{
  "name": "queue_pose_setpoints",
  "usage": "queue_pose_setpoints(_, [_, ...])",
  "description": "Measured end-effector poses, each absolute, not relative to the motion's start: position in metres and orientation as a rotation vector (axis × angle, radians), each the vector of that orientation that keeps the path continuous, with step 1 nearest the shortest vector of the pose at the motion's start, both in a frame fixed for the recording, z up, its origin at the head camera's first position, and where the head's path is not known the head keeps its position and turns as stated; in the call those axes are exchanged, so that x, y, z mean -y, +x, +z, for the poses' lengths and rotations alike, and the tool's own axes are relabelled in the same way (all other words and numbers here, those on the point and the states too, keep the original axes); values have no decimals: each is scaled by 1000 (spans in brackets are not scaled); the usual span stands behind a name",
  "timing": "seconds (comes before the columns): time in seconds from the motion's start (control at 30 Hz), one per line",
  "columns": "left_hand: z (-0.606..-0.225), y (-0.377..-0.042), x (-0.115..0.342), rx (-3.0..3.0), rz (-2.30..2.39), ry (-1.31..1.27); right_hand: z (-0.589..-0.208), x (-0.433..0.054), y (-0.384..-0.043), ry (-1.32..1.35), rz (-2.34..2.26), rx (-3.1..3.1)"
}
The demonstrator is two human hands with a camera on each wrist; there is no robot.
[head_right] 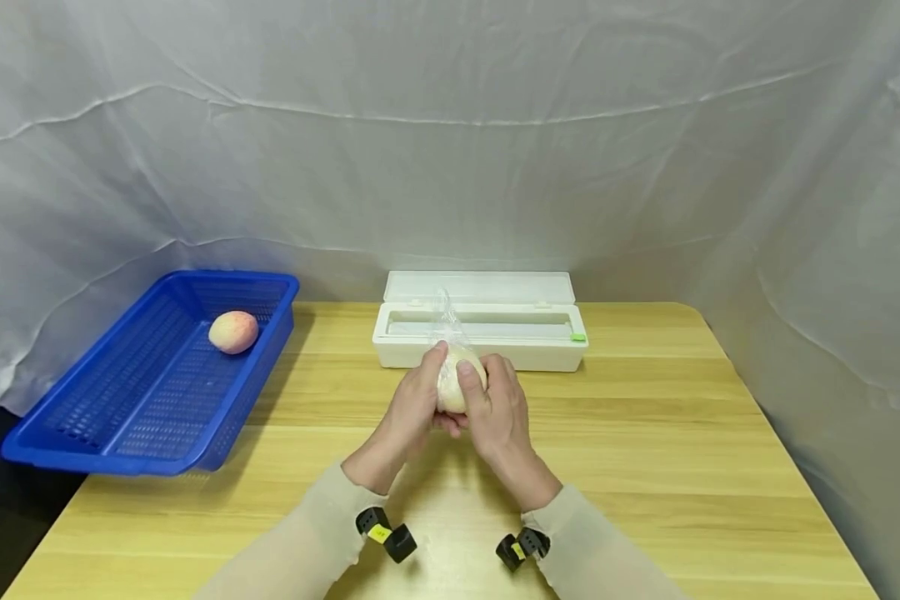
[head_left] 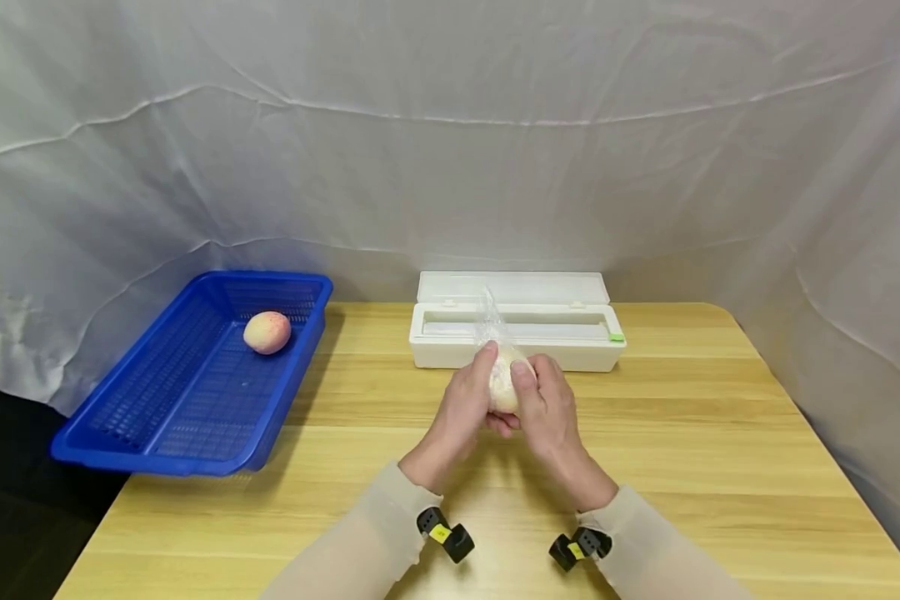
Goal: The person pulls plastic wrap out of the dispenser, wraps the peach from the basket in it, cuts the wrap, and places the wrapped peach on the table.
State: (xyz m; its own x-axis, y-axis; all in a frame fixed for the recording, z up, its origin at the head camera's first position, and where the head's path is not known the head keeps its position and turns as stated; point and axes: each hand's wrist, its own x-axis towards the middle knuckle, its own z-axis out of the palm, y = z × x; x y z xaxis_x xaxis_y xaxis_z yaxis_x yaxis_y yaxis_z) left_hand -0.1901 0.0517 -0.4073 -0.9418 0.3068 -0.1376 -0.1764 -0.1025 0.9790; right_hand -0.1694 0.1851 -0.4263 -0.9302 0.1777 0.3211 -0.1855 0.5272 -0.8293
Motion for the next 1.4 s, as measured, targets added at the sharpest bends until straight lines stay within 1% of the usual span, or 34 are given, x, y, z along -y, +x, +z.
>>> queue_pose_setpoints(0.07, [-407, -190, -51, -1839, 2094, 139, -430, -187, -171, 39, 1284, 2398])
queue_pose_setpoints(0.23, [-405, -191, -48, -1831, 2069, 152, -428, -196, -175, 22, 1440, 2435])
queue_pose_setpoints(0.37, [-408, -192, -48, -2048, 1960, 202, -423, -198, -177, -46, 1533, 2504])
queue_pose_setpoints(0.53, [-410, -190, -52, -2361, 1778, 279, -420, -192, -177, -33, 1490, 2569])
queue_pose_setpoints(0.73, [-410, -190, -52, -2342, 1773, 278, -419, -189, -175, -110, 1447, 2577])
queue_pose_setpoints(1.03, [-419, -192, -50, -2318, 1816, 321, -416, -186, -178, -344, 1912, 2325])
queue_pose_setpoints(1.13, [-422, -192, -50, -2313, 1858, 317, -415, -184, -177, -389, 2150, 2151])
queue_pose_setpoints(1.27, [-424, -192, -50, -2307, 1906, 367, -410, -180, -174, -313, 2522, 1901])
queue_pose_setpoints(1.4, [-423, -192, -50, -2305, 1963, 430, -405, -178, -173, -246, 2631, 1834])
